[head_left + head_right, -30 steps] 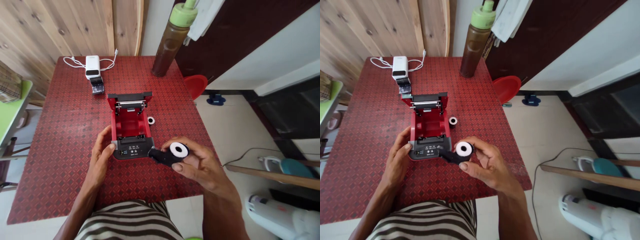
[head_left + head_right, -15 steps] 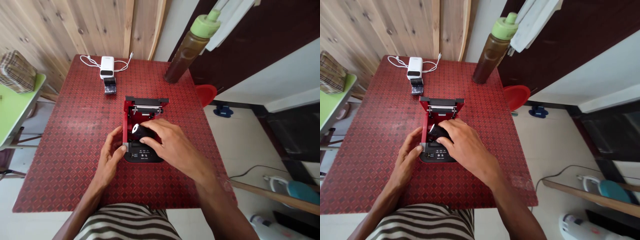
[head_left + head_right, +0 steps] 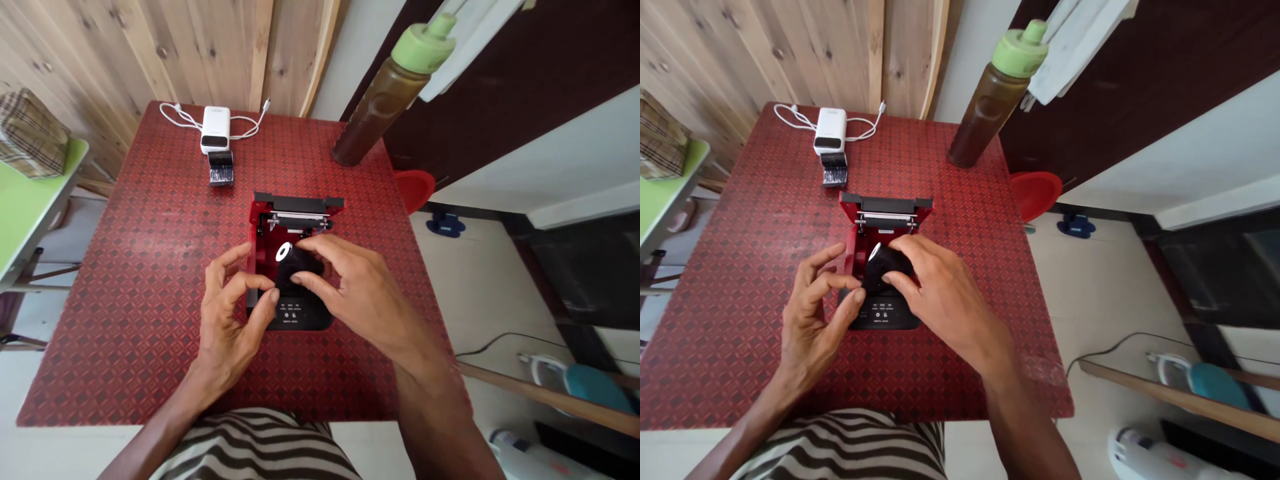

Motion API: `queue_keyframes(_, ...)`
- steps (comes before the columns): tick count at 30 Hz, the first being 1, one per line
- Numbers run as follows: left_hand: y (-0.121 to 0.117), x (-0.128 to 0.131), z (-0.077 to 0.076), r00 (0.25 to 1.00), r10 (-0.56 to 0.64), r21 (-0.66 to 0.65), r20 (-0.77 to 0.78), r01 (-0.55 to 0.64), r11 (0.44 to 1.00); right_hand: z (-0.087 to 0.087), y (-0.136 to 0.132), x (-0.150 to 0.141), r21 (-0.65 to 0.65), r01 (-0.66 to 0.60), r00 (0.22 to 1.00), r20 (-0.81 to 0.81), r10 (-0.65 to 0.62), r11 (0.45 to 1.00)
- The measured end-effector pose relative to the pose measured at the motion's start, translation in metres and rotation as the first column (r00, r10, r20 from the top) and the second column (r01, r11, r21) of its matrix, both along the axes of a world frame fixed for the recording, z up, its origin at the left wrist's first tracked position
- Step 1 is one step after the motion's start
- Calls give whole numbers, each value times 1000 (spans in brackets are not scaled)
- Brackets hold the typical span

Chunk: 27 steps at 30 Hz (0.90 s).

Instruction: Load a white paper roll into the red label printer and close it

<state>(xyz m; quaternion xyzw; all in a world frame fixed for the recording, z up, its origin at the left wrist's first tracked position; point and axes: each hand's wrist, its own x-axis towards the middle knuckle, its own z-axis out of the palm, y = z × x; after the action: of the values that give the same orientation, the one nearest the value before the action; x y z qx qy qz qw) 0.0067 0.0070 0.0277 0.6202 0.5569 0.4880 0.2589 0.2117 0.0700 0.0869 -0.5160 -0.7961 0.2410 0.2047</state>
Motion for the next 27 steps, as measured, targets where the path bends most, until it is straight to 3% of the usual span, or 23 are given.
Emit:
queue_keyframes(4,8,5,4,998,29,-16,-54,-30,999,-3,2,-17,-56,25,981,192,-13,998)
queue_keyframes(11,21,8,-2,991,62,-16,-121,-65,998,12,8,-36,-182,53,885,465,38,982)
queue_keyframes(21,19,-6,-1,995,-16,-100,-97,6,995,17,17,-38,-196,-3,851,514,106,981)
queue_keyframes(27,35,-13,1,990,-12,-44,-140,6,999,17,15,-41,-199,-11,835,537,119,980)
